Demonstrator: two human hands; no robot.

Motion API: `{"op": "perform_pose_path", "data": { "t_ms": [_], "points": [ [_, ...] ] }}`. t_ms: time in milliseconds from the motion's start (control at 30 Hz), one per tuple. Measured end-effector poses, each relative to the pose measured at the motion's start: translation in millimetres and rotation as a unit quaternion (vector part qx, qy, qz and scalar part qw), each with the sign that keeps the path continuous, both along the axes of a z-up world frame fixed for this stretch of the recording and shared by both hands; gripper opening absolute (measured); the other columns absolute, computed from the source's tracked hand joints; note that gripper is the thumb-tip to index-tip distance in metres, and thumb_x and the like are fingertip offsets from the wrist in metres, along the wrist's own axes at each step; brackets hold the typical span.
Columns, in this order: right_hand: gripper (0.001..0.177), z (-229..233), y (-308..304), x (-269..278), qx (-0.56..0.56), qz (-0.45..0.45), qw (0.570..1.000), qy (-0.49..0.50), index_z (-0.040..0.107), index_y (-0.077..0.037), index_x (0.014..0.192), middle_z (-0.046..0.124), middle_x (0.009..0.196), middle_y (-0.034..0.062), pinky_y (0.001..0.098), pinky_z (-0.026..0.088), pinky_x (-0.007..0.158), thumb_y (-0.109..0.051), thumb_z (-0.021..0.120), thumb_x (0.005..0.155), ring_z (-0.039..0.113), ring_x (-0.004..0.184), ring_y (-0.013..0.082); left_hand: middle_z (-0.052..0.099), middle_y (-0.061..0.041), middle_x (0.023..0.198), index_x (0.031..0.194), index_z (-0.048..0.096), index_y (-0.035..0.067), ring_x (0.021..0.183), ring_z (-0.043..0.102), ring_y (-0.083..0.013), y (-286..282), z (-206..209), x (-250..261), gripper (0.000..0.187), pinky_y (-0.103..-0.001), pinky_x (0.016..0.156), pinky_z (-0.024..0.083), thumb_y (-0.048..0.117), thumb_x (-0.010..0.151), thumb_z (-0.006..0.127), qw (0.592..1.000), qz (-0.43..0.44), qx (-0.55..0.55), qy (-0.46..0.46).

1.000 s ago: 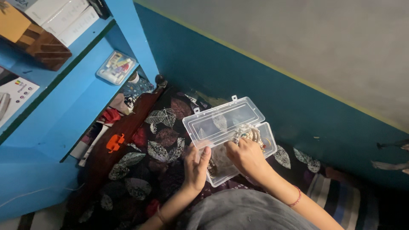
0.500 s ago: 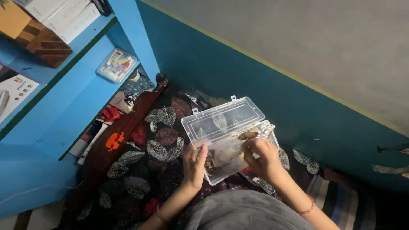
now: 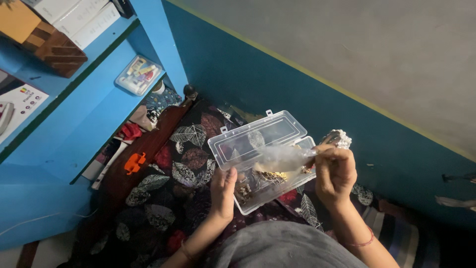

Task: The person sorts various items of gold-colored jewelry by removing them from a plastic bag and placing them into separate compartments of a clear plastic organizer box.

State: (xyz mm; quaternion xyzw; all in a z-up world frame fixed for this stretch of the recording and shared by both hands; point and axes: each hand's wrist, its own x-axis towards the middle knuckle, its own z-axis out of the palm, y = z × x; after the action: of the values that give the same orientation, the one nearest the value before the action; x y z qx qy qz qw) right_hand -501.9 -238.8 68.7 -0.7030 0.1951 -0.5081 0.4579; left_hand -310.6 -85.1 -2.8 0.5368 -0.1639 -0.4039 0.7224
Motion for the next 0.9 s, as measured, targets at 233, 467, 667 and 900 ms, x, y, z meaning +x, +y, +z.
{"op": "perform_pose_path", "data": {
  "t_ms": [233, 467, 667, 900],
  "points": [
    [0.017, 2, 0, 8, 0.048, 0.029, 0.998, -0.007, 0.050, -0.002, 0.113, 0.063, 0.111, 0.0127, 0.0290, 0.058, 0.077, 0.013, 0.049, 0.105, 0.064, 0.087, 0.0132, 0.066, -0.009, 0.129, 0.132, 0.061, 0.003, 0.118, 0.061, -0.0168, 2, 0, 6, 0.046, -0.031, 0.102, 0.047, 0.039, 0.104, 0.053, 0.997, 0.012, -0.044, -0.063],
    [0.010, 34, -5, 0, 0.084, 0.000, 0.984, -0.156, 0.052, -0.003, 0.116, 0.068, 0.109, 0.0126, 0.0284, 0.058, 0.091, 0.004, 0.059, 0.112, 0.067, 0.100, 0.0154, 0.067, -0.012, 0.121, 0.127, 0.064, 0.003, 0.103, 0.066, -0.0217, 9, -18, 37, 0.048, -0.036, 0.084, 0.058, 0.042, 0.100, 0.056, 0.998, 0.058, 0.012, -0.016],
    [0.010, 47, -11, -4, 0.078, -0.012, 0.979, -0.189, 0.053, -0.003, 0.111, 0.070, 0.104, 0.0129, 0.0245, 0.056, 0.078, 0.004, 0.060, 0.115, 0.067, 0.090, 0.0141, 0.068, -0.011, 0.119, 0.127, 0.062, 0.004, 0.100, 0.069, -0.0210, 4, -4, 101, 0.049, -0.037, 0.081, 0.060, 0.043, 0.098, 0.055, 0.993, 0.112, -0.002, -0.026],
    [0.009, 33, -1, 14, 0.140, -0.079, 0.972, -0.171, 0.053, -0.002, 0.111, 0.068, 0.109, 0.0132, 0.0254, 0.055, 0.082, 0.006, 0.057, 0.114, 0.066, 0.094, 0.0148, 0.066, -0.012, 0.125, 0.132, 0.061, -0.001, 0.112, 0.063, -0.0191, 0, 20, 179, 0.052, -0.037, 0.097, 0.051, 0.042, 0.103, 0.057, 0.981, 0.166, -0.077, -0.066]
  ]
}}
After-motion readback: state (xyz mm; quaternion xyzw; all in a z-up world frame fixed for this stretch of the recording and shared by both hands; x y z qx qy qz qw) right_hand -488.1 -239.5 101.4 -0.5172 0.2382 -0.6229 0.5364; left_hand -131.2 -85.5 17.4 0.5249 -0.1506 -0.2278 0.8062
